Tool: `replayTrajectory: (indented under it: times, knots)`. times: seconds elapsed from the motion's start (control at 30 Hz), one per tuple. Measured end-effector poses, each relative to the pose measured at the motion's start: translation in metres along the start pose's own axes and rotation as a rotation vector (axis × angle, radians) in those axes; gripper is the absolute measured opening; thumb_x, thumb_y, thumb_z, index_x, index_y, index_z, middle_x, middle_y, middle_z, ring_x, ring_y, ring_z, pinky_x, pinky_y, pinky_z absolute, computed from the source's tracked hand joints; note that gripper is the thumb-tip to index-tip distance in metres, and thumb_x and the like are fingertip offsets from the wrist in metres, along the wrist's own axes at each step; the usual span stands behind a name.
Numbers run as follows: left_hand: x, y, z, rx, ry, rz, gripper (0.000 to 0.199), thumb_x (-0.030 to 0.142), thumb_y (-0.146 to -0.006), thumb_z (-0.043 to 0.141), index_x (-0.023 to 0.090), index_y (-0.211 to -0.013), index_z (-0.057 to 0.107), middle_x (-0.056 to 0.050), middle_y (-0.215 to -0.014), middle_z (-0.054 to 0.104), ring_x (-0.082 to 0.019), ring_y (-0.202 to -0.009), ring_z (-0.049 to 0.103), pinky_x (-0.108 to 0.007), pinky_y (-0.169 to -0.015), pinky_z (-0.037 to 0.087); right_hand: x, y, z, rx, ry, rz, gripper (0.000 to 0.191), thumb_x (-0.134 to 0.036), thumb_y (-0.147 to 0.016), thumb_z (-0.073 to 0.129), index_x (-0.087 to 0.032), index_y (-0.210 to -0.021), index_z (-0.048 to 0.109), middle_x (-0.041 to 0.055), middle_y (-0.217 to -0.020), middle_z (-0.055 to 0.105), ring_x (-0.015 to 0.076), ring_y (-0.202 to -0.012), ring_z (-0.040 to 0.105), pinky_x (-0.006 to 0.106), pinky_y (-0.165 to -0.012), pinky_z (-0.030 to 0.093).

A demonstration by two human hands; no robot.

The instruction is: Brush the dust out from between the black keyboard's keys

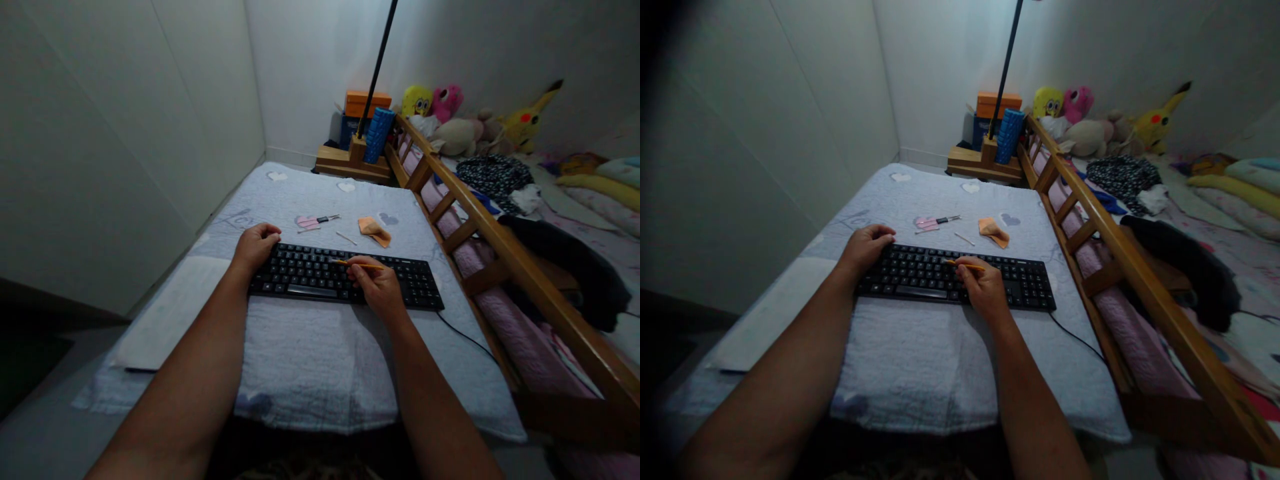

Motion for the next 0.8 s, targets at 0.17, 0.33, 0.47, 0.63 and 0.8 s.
replayTrajectory:
  times: [0.17,0.33,0.47,0.63,0.8]
  knots:
    - [0.001,0.001,0.0,0.001,-0.009,0.001,0.026,0.035,-0.065,0.066,0.019,-0.084,0.072,-0.002,-0.077,0.068,-0.021,-0.077,0.061,-0.034,-0.079,0.046,-0.005,0.0,0.0,-0.034,0.087,-0.061,0.027,-0.045,-0.088,0.065,-0.019,-0.092,0.073,0.0049,-0.08,0.07,0.0184,-0.072,0.064,0.03,-0.065,0.049]
    - [0.0,0.0,0.0,0.0,-0.001,0.0,0.026,0.036,-0.065,0.066,0.019,-0.084,0.072,-0.002,-0.075,0.067,-0.021,-0.075,0.059,-0.035,-0.077,0.045,-0.011,0.001,-0.001,-0.055,0.153,-0.068,0.026,-0.044,-0.089,0.061,-0.019,-0.086,0.069,-0.0002,-0.066,0.059,0.0146,-0.06,0.052,0.028,-0.057,0.039]
    - [0.0,0.001,0.0,-0.003,0.0,0.001,0.025,0.036,-0.065,0.066,0.02,-0.083,0.071,-0.002,-0.075,0.067,-0.021,-0.075,0.059,-0.035,-0.077,0.045,-0.013,0.002,-0.003,-0.052,0.186,-0.066,0.024,-0.042,-0.087,0.059,-0.021,-0.077,0.064,-0.0025,-0.06,0.05,0.0137,-0.056,0.047,0.027,-0.055,0.035]
    - [-0.001,0.001,0.0,-0.003,0.005,-0.013,0.025,0.036,-0.065,0.066,0.02,-0.084,0.072,-0.002,-0.076,0.067,-0.021,-0.076,0.059,-0.034,-0.078,0.046,-0.01,0.002,-0.003,-0.045,0.129,-0.045,0.026,-0.044,-0.088,0.059,-0.021,-0.078,0.064,-0.0026,-0.06,0.05,0.0138,-0.055,0.046,0.028,-0.054,0.036]
    - [-0.003,0.0,0.0,-0.003,0.015,-0.008,0.025,0.035,-0.065,0.067,0.019,-0.084,0.072,-0.002,-0.076,0.067,-0.021,-0.075,0.059,-0.034,-0.078,0.045,-0.007,0.002,0.004,-0.088,0.058,-0.033,0.028,-0.047,-0.089,0.062,-0.02,-0.083,0.066,-0.0018,-0.064,0.054,0.0134,-0.058,0.049,0.027,-0.055,0.037]
Point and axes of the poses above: each hand's wrist, its own y-axis away from the middle knuckle, its own z-axis out of the palm, x = y × z, the point moved 5 cm from there along -y, towards the middle knuckle
